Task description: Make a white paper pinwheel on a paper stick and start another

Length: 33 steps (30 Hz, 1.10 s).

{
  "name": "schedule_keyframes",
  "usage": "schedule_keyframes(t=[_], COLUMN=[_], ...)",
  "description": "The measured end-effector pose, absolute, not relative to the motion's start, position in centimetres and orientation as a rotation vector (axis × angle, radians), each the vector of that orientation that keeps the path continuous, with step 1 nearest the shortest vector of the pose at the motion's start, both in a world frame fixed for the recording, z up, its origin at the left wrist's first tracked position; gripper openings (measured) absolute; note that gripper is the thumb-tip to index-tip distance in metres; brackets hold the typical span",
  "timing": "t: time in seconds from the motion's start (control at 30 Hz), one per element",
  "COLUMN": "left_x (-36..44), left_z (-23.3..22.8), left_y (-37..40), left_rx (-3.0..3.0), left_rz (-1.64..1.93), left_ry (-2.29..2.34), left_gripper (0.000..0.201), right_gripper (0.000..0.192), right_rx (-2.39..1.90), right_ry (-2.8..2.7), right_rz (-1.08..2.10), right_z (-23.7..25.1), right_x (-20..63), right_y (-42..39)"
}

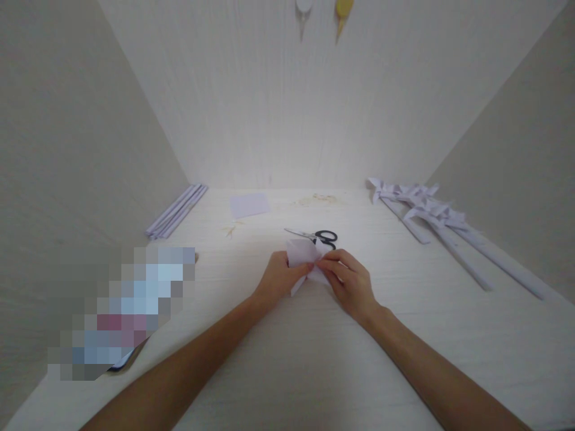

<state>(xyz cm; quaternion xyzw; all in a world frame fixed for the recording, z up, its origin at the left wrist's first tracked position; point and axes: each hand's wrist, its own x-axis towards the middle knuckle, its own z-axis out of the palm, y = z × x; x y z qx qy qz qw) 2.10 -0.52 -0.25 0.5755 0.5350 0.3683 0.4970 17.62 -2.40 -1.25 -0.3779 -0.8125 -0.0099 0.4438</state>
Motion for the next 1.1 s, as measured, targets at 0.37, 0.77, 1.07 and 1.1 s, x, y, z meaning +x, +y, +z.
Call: schedule_keyframes(t=[0.37, 0.77, 1.07, 1.1], left_x=[2.16, 2.19, 2.18, 2.23], left_z=[0.00, 0.21, 0.24, 0.30], left_y=[-0.61, -0.67, -0.64, -0.67], left_rx=[1.364, 1.372, 1.338, 1.332], left_rz=[0.908, 0.908, 0.960, 0.968], left_ry=[1.256, 1.294, 1.208, 1.203], left_gripper=[0.022, 0.022, 0.019, 0.019], right_gripper=[0.017, 0.015, 0.040, 0.040], right_rx=[-0.960, -0.991, -0.990, -0.988], right_ry=[-2.038, -2.059, -2.055, -2.052], right_rz=[-0.094, -0.155, -0.053, -0.049], right_z=[-1.41, -0.79, -0.55, -0.56], right_x=[17.77, 17.65, 17.68, 17.67], right_y=[-2.22, -2.40, -2.76, -2.76])
